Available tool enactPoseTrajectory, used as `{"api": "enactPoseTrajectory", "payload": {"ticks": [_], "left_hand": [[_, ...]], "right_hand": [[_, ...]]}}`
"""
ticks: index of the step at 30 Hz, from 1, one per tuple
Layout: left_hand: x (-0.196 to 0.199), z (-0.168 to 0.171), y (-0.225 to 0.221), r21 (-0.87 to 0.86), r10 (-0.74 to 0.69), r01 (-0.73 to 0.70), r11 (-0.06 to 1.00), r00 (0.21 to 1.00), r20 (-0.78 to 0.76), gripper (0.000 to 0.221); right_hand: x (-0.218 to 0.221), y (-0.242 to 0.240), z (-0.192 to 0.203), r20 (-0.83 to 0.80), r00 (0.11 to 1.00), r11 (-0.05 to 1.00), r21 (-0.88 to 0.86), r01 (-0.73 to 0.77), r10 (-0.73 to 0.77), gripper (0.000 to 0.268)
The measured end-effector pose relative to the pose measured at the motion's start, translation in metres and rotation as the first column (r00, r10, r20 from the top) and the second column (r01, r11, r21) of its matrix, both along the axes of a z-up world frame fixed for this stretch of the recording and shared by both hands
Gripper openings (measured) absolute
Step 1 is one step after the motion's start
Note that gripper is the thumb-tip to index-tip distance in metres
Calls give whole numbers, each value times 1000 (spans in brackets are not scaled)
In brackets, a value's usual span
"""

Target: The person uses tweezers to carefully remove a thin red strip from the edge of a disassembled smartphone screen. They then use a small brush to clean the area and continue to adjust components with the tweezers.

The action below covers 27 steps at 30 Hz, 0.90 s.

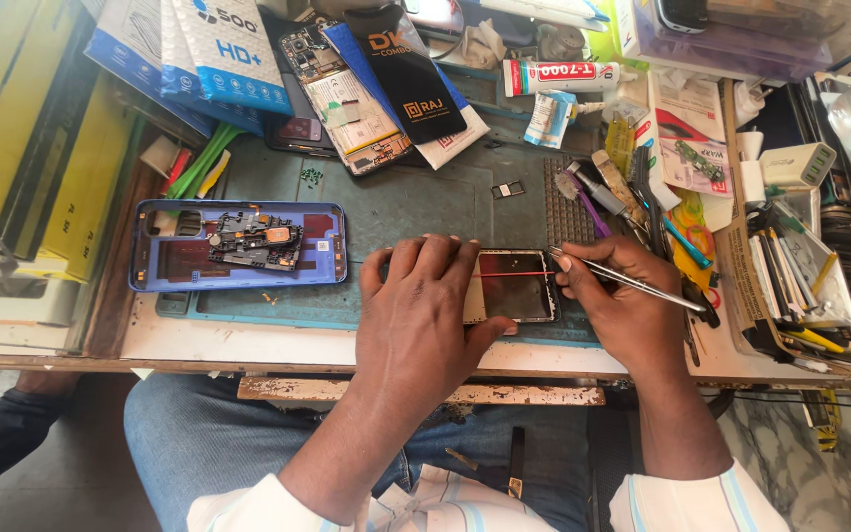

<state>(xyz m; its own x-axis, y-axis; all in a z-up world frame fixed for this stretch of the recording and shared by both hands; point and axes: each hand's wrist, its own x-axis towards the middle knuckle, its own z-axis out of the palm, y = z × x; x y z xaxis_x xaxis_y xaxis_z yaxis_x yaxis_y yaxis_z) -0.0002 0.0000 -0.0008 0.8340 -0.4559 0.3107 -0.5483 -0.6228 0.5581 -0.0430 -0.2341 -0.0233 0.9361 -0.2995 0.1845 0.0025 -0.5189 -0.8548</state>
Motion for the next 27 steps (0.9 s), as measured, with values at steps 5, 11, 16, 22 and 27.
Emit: {"api": "enactPoseTrajectory", "payload": {"ticks": [5, 11, 16, 22, 27], "left_hand": [[4, -2, 0, -7, -27, 27, 1000, 999, -23, 82], [3, -4, -2, 12, -21, 21, 1000, 999, -25, 82], [4, -3, -3, 61, -23, 25, 998, 999, -37, 83], [0, -2, -2, 43, -15, 15, 999, 1000, 0, 83], [-1, -4, 0, 40, -19, 19, 999, 1000, 3, 83]], "right_hand": [[7, -7, 5, -81, 996, 998, -49, -48, 44, 11], [11, -13, 10, -100, 987, 992, -5, -129, 128, 13], [14, -12, 10, -80, 983, 983, -66, -170, 164, 11], [15, -18, 4, -55, 983, 984, 23, -174, 175, 13], [13, -22, 1, -1, 993, 960, 256, -115, 119, 15]]}}
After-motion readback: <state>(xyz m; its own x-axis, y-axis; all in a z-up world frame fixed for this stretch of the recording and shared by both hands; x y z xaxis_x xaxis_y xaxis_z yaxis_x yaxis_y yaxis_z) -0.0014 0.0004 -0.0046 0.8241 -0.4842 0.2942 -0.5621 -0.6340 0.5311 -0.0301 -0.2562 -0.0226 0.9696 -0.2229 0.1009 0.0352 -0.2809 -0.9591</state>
